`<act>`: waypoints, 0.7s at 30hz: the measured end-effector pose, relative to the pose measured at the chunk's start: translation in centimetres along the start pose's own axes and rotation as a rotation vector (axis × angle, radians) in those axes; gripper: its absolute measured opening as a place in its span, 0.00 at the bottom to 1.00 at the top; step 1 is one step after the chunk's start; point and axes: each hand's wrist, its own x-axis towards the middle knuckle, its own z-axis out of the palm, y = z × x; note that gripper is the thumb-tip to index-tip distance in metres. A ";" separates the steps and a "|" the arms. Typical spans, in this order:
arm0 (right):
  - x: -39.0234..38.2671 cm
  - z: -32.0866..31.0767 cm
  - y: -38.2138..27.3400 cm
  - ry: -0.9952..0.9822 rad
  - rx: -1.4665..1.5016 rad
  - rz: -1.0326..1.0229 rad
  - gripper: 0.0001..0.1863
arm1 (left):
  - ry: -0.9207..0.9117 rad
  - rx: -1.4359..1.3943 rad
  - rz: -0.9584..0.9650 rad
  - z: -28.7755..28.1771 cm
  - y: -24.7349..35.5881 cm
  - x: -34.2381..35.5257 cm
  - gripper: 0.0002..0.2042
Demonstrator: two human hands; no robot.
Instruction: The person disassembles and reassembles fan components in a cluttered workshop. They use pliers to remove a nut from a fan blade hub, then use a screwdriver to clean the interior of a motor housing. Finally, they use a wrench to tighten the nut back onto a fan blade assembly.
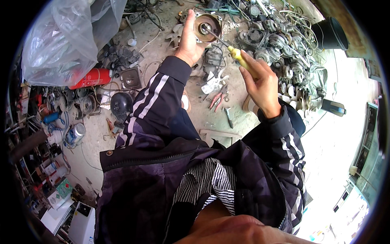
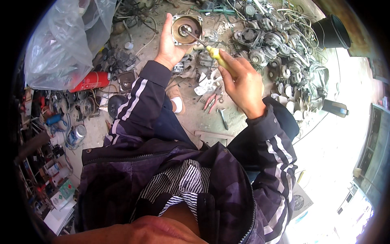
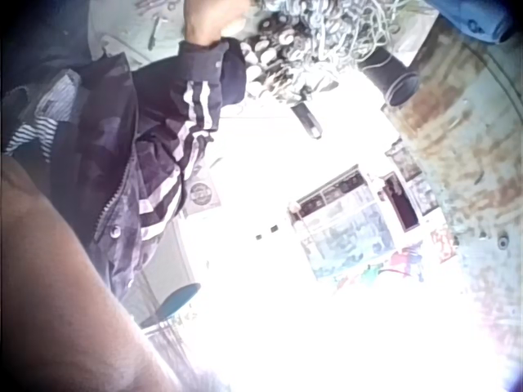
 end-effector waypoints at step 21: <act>0.3 -1.3 -0.6 0.025 -0.367 -0.208 0.21 | 0.012 0.765 0.320 -1.1 -0.3 0.4 0.25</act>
